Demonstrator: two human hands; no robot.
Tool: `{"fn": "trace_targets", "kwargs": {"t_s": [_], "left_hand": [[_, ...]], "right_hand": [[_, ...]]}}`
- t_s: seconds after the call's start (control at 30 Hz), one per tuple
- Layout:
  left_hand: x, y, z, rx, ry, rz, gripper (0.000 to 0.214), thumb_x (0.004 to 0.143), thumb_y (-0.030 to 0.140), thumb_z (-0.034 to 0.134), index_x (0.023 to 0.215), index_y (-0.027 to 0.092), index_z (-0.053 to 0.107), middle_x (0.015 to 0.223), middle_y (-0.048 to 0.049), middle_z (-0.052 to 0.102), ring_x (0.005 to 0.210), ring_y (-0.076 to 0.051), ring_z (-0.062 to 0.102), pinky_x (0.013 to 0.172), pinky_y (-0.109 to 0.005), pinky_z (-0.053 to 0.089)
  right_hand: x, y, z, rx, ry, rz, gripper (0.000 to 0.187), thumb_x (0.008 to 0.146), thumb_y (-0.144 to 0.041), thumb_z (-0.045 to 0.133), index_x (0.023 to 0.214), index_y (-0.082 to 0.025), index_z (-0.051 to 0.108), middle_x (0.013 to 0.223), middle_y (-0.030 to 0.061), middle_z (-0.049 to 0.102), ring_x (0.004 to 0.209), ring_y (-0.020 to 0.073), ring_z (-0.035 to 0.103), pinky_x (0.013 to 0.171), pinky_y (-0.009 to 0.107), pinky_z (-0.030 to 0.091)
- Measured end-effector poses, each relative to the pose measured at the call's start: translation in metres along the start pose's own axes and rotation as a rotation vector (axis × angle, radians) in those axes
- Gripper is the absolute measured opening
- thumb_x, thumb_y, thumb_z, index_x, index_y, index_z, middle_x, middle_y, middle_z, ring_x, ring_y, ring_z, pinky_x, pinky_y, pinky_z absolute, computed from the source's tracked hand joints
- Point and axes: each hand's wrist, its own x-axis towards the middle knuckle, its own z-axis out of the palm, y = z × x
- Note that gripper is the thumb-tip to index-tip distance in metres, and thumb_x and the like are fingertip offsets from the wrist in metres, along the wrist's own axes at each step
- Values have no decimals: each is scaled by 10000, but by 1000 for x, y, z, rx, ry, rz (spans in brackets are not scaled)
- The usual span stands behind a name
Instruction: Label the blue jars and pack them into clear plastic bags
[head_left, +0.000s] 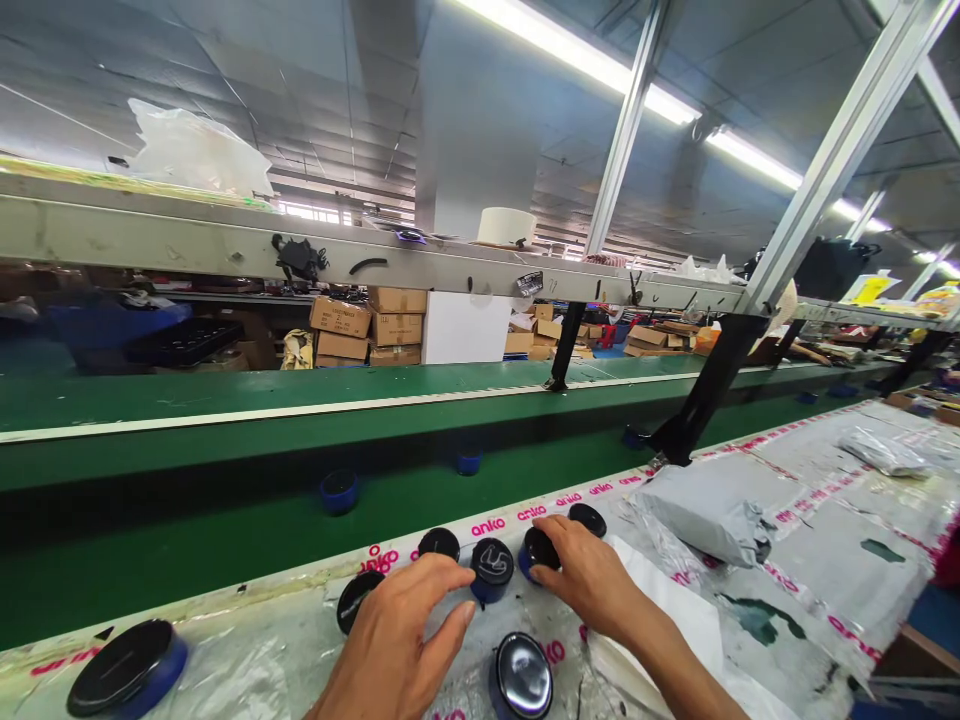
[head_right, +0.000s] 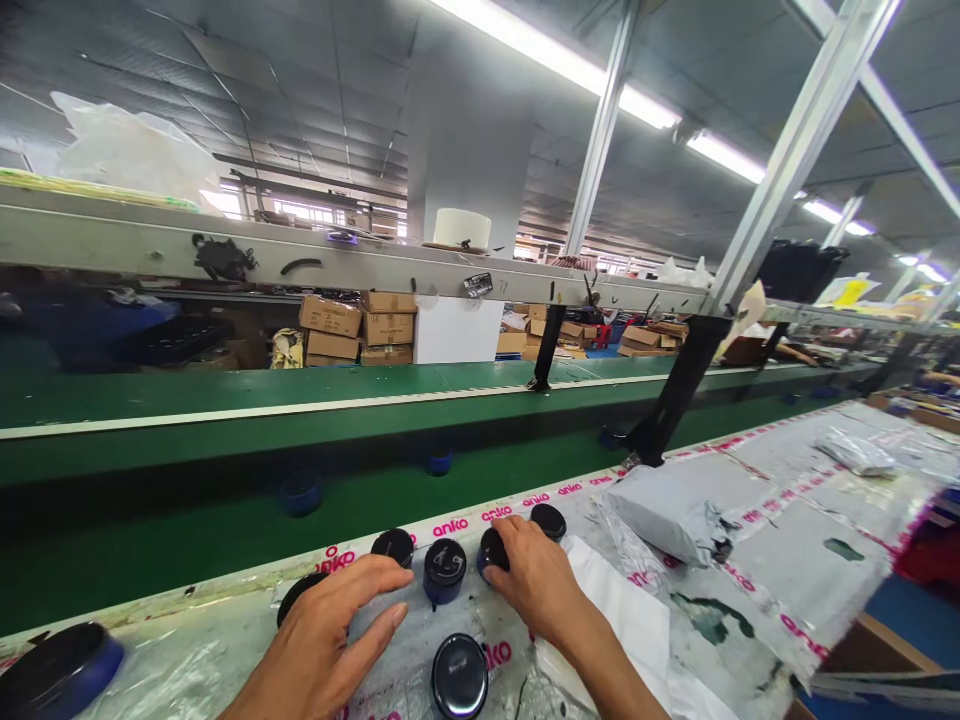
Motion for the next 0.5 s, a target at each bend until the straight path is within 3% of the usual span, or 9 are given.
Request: {"fn": "trace_targets", "kwargs": {"t_s": [0.1, 0.3, 0.4, 0.5], "left_hand": [[1, 1, 0, 17, -1, 17, 212, 964, 295, 552, 1136, 294, 676, 1127, -15, 731, 1020, -193, 710, 887, -290, 581], [-1, 1, 3, -18, -17, 14, 216, 957, 266, 551, 1132, 281, 675, 1108, -28, 727, 995, -199, 707, 874, -307, 578], [-1, 4, 4, -92, -41, -6, 222, 949, 246, 549, 1123, 270, 685, 1085, -29, 726, 962, -187, 707, 870, -302, 575], [1, 9, 3, -169, -76, -10, 218, 928, 223, 564, 1094, 252, 702, 1063, -33, 732, 941, -180, 706, 858, -290, 569]], "right_hand": [[2, 8, 3, 34, -58, -139, 723, 676, 2, 555, 1381, -160, 554, 1429, 111, 572, 1303, 266, 518, 1103, 367, 401], [1, 26, 11, 100, -85, -195, 879, 638, 6, 478, 1503, -128, 403, 1517, 128, 484, 1389, 253, 439, 1175, 420, 338], [-3, 20, 5, 290, 6, -179, 765, 740, -82, 514, 1495, -166, 419, 1548, 116, 444, 1431, 258, 383, 1206, 462, 278], [-12, -8, -7, 609, 87, -85, 474, 908, -345, 556, 1358, -194, 571, 1419, 124, 573, 1299, 286, 519, 1115, 470, 387]]}}
